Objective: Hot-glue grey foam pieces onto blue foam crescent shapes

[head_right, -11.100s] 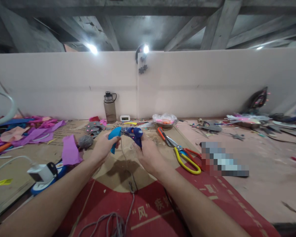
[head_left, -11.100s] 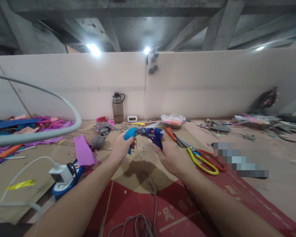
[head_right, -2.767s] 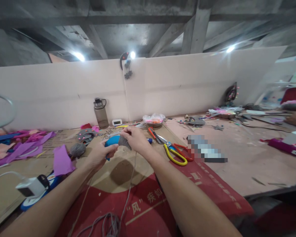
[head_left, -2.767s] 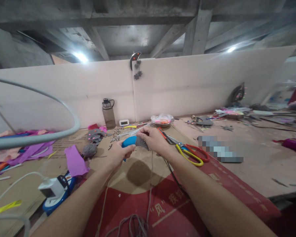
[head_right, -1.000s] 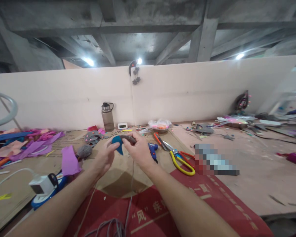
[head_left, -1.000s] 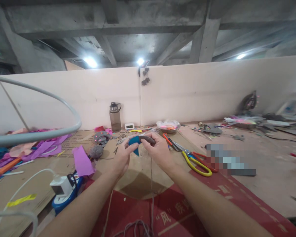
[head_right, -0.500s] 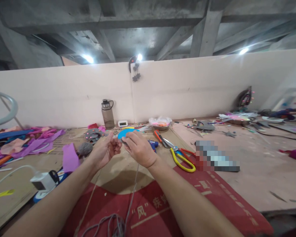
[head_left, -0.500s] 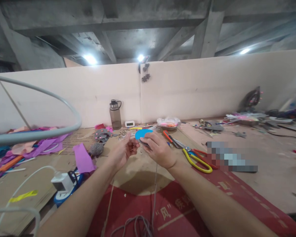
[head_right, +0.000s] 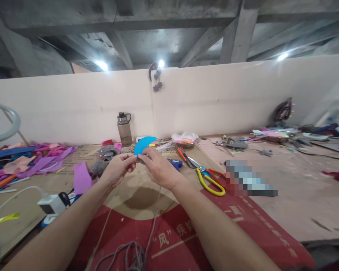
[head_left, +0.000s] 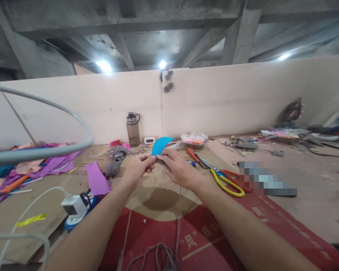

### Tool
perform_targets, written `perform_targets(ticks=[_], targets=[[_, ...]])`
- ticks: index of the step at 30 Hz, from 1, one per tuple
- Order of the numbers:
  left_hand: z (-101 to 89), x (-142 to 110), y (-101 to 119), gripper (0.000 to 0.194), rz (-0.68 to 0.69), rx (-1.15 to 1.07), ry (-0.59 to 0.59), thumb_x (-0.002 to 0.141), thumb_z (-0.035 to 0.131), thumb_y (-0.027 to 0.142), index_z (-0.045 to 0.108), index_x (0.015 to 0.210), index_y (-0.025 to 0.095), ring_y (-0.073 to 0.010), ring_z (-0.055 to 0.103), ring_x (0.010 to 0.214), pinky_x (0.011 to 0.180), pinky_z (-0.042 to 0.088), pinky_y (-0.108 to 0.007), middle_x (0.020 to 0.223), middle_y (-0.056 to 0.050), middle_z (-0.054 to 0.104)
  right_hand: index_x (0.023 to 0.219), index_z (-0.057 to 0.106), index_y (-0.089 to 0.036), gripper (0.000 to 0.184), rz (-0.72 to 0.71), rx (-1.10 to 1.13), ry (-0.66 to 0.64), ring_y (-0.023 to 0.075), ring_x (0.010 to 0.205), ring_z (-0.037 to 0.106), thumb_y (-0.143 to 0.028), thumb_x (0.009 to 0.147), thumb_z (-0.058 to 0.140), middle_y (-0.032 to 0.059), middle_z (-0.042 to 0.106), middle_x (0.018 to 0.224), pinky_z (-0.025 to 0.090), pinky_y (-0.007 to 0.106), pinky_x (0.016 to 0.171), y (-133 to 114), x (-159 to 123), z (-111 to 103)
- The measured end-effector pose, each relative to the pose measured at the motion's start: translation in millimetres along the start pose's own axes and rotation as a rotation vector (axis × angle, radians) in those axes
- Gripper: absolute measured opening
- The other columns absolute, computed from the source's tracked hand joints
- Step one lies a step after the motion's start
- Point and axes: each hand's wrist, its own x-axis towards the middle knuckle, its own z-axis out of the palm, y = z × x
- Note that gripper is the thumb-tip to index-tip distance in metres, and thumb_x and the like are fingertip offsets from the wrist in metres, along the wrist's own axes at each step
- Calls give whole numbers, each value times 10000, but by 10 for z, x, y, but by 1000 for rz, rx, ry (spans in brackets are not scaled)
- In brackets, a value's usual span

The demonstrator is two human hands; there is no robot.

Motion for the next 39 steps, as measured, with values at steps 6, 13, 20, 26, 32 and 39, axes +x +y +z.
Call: perform_targets(ticks=[6, 13, 20, 26, 32, 39], targets=[[-2, 3, -55, 237, 55, 152, 57, 764, 573, 380, 583, 714, 149, -63, 454, 411, 434, 334, -193, 569, 1, 617, 1103, 486, -156, 379, 238, 192, 58, 226, 1047, 469, -102, 728, 504, 118, 515, 1077, 416, 395, 888, -13, -7, 72], [88, 7, -112, 230, -40, -54, 60, 739, 629, 344, 497, 772, 159, -153, 652, 588, 588, 522, -278, 646, -40, 671, 781, 532, -189, 55, 415, 209, 166, 159, 734, 522, -153, 802, 495, 33, 579, 764, 415, 285, 665, 19, 14, 97], [112, -1, -125, 249, -58, -127, 63, 712, 674, 325, 527, 790, 140, -186, 681, 673, 660, 558, -319, 731, -76, 686, 744, 544, -185, 82, 464, 127, 211, 169, 727, 519, -169, 811, 499, 36, 579, 727, 395, 297, 658, -28, 26, 76], [134, -18, -146, 261, -56, -152, 51, 697, 691, 331, 554, 808, 139, -175, 679, 668, 674, 558, -311, 741, -60, 684, 750, 535, -184, 89, 528, 158, 254, 167, 715, 517, -195, 825, 487, 36, 583, 726, 392, 297, 655, -19, 10, 98], [148, -17, -139, 254, -53, -150, 57, 710, 680, 334, 583, 816, 124, -164, 677, 684, 685, 555, -287, 762, -63, 682, 712, 523, -180, 103, 611, 249, 265, 155, 666, 510, -224, 804, 505, 26, 577, 698, 382, 286, 632, -21, 20, 96], [140, -18, -138, 253, -58, -143, 35, 726, 666, 335, 582, 854, 133, -158, 676, 655, 610, 554, -251, 770, -53, 676, 676, 548, -177, 185, 780, 503, 210, 134, 603, 473, -325, 781, 515, -14, 532, 623, 356, 264, 587, 22, 44, 96]])
